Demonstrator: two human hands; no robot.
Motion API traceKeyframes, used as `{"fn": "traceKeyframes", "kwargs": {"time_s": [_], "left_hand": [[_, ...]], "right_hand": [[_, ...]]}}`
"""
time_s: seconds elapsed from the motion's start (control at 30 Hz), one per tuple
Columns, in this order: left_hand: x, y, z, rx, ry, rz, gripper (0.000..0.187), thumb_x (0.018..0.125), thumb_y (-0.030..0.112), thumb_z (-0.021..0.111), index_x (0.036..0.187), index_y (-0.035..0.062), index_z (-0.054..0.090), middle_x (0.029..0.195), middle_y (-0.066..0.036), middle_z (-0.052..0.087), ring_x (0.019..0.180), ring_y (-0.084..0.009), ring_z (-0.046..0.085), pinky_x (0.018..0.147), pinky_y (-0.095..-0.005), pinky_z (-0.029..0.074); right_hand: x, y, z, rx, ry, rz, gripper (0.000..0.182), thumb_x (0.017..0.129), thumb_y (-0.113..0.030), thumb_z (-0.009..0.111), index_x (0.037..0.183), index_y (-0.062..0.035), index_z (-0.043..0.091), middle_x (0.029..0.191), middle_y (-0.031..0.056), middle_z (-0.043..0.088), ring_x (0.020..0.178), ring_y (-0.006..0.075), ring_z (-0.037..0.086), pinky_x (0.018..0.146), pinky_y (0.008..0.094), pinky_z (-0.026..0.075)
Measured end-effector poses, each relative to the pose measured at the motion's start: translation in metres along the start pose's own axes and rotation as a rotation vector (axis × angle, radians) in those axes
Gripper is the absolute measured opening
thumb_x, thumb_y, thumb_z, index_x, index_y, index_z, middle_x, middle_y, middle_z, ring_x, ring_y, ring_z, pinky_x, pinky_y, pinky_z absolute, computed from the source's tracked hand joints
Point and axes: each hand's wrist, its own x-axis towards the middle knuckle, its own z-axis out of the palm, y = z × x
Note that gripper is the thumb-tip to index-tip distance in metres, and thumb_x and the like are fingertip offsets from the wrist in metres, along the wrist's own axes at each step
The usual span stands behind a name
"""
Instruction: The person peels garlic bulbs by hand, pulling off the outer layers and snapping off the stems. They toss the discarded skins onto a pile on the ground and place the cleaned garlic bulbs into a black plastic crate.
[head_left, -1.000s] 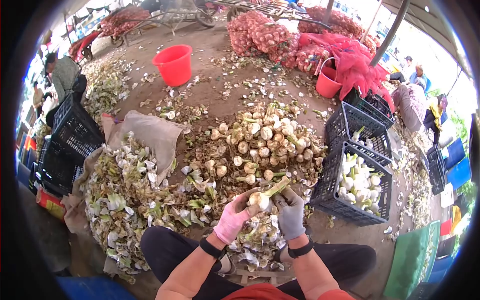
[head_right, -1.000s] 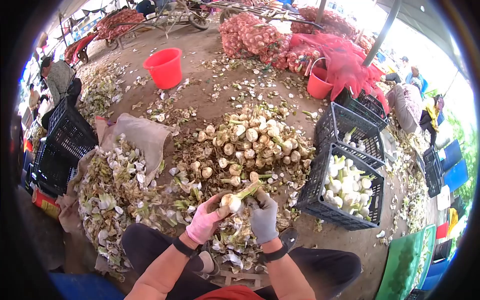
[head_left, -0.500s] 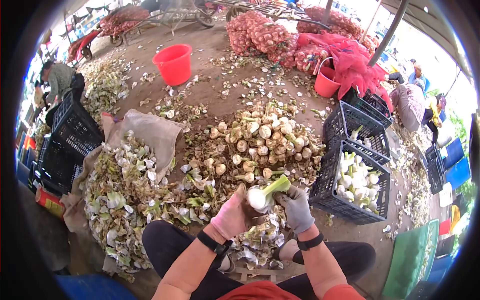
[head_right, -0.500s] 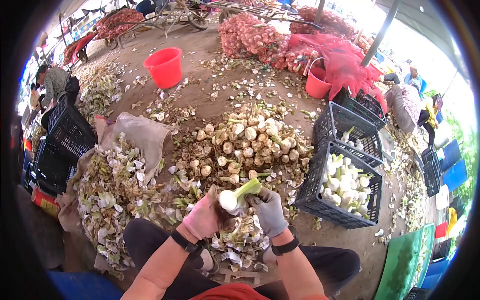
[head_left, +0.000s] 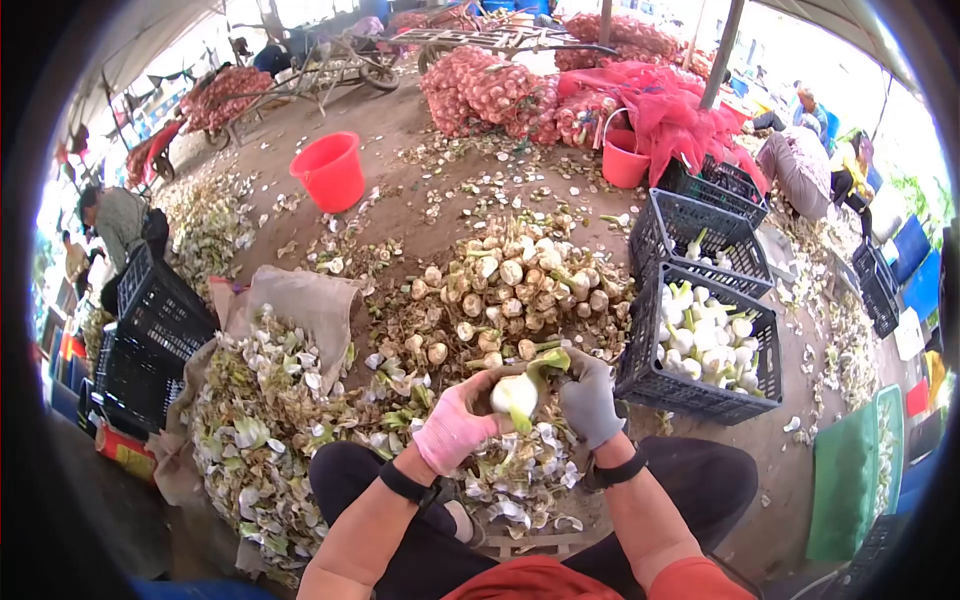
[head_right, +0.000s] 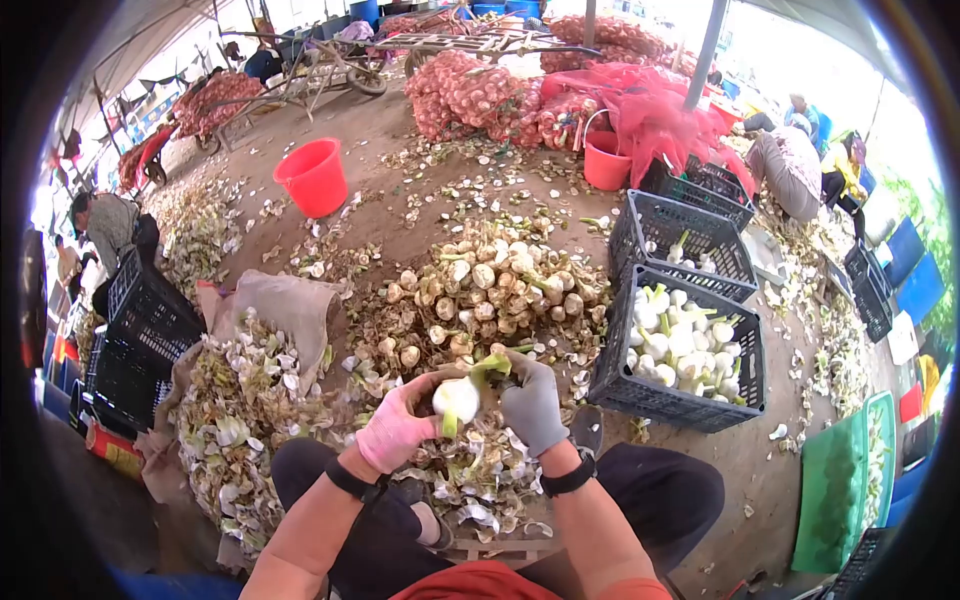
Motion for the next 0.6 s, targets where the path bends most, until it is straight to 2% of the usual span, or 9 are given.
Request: {"fn": "traceKeyframes", "kwargs": {"time_s": [0.1, 0.2, 0.23, 0.27, 0.33, 0.37, 0.47, 0.5, 0.6], "left_hand": [[0.006, -0.005, 0.003, 0.018, -0.006, 0.008, 0.06, 0.076, -0.002, 0.073, 0.131, 0.0027, 0.049, 0.12, -0.005, 0.059, 0.109, -0.0136, 0.058, 0.094, -0.0297, 0.048], [0.013, -0.003, 0.007, 0.057, -0.019, -0.035, 0.061, 0.075, -0.002, 0.075, 0.13, 0.0034, 0.048, 0.118, -0.004, 0.059, 0.107, -0.0129, 0.058, 0.094, -0.0293, 0.048], [0.014, 0.002, 0.008, 0.152, -0.012, -0.052, 0.061, 0.075, -0.002, 0.074, 0.13, 0.0035, 0.048, 0.118, -0.004, 0.059, 0.106, -0.0128, 0.058, 0.094, -0.0293, 0.048], [0.015, 0.005, 0.008, 0.238, -0.003, -0.072, 0.061, 0.074, -0.003, 0.074, 0.13, 0.0037, 0.049, 0.117, -0.004, 0.06, 0.106, -0.0127, 0.059, 0.094, -0.0294, 0.048], [0.024, 0.005, 0.008, 0.261, -0.002, -0.134, 0.062, 0.073, -0.004, 0.074, 0.13, 0.0041, 0.049, 0.118, -0.004, 0.06, 0.105, -0.0123, 0.059, 0.094, -0.0294, 0.048], [0.029, 0.002, 0.007, 0.344, 0.0, -0.107, 0.062, 0.073, -0.004, 0.074, 0.13, 0.0042, 0.049, 0.117, -0.004, 0.06, 0.105, -0.012, 0.058, 0.094, -0.0292, 0.048], [0.041, -0.012, 0.002, 0.42, -0.015, -0.066, 0.059, 0.074, 0.004, 0.079, 0.127, 0.0042, 0.053, 0.117, -0.005, 0.061, 0.104, -0.0132, 0.06, 0.09, -0.0286, 0.05], [0.044, -0.013, 0.003, 0.381, -0.017, -0.122, 0.058, 0.075, 0.005, 0.079, 0.127, 0.0037, 0.053, 0.116, -0.005, 0.061, 0.104, -0.0131, 0.06, 0.09, -0.0287, 0.05], [0.048, -0.012, 0.003, 0.286, 0.013, -0.223, 0.052, 0.079, 0.012, 0.077, 0.124, -0.0008, 0.054, 0.111, -0.005, 0.063, 0.101, -0.0115, 0.059, 0.091, -0.028, 0.048]], "right_hand": [[0.014, 0.021, -0.004, 0.055, 0.033, 0.049, 0.04, 0.075, 0.014, 0.046, 0.111, 0.0073, 0.063, 0.102, 0.0156, 0.07, 0.093, 0.0149, 0.066, 0.082, 0.0267, 0.051], [0.024, 0.035, -0.021, -0.413, 0.103, 0.172, 0.034, 0.077, 0.014, 0.051, 0.102, -0.0013, 0.067, 0.088, 0.007, 0.07, 0.084, 0.0129, 0.064, 0.079, 0.0253, 0.05], [0.02, 0.033, -0.029, -0.431, 0.026, -0.096, 0.036, 0.078, 0.011, 0.053, 0.108, -0.0034, 0.066, 0.097, 0.0072, 0.068, 0.094, 0.0164, 0.064, 0.084, 0.0276, 0.049], [0.015, 0.032, -0.032, -0.428, 0.023, -0.088, 0.036, 0.078, 0.011, 0.053, 0.108, -0.0034, 0.066, 0.097, 0.0072, 0.068, 0.094, 0.0164, 0.064, 0.084, 0.0276, 0.049], [0.003, 0.002, -0.037, -0.176, -0.049, -0.206, 0.041, 0.073, 0.008, 0.057, 0.109, -0.008, 0.067, 0.107, 0.0114, 0.066, 0.102, 0.0261, 0.062, 0.09, 0.0329, 0.048], [-0.001, -0.003, -0.04, 0.159, -0.155, -0.025, 0.039, 0.075, 0.006, 0.062, 0.111, -0.0059, 0.065, 0.112, 0.0126, 0.064, 0.104, 0.0257, 0.061, 0.091, 0.033, 0.047], [-0.004, -0.023, -0.043, 0.069, -0.247, -0.058, 0.032, 0.077, 0.002, 0.066, 0.109, -0.0035, 0.066, 0.107, 0.0128, 0.066, 0.101, 0.0258, 0.062, 0.089, 0.0323, 0.048], [-0.004, -0.02, -0.043, -0.096, -0.223, -0.132, 0.025, 0.08, -0.001, 0.068, 0.104, -0.0018, 0.067, 0.1, 0.0132, 0.067, 0.095, 0.0261, 0.064, 0.084, 0.0322, 0.049], [-0.002, -0.009, -0.042, -0.141, -0.146, -0.099, 0.02, 0.08, -0.003, 0.069, 0.099, -0.002, 0.068, 0.094, 0.0136, 0.067, 0.088, 0.0273, 0.065, 0.078, 0.0336, 0.05]]}}
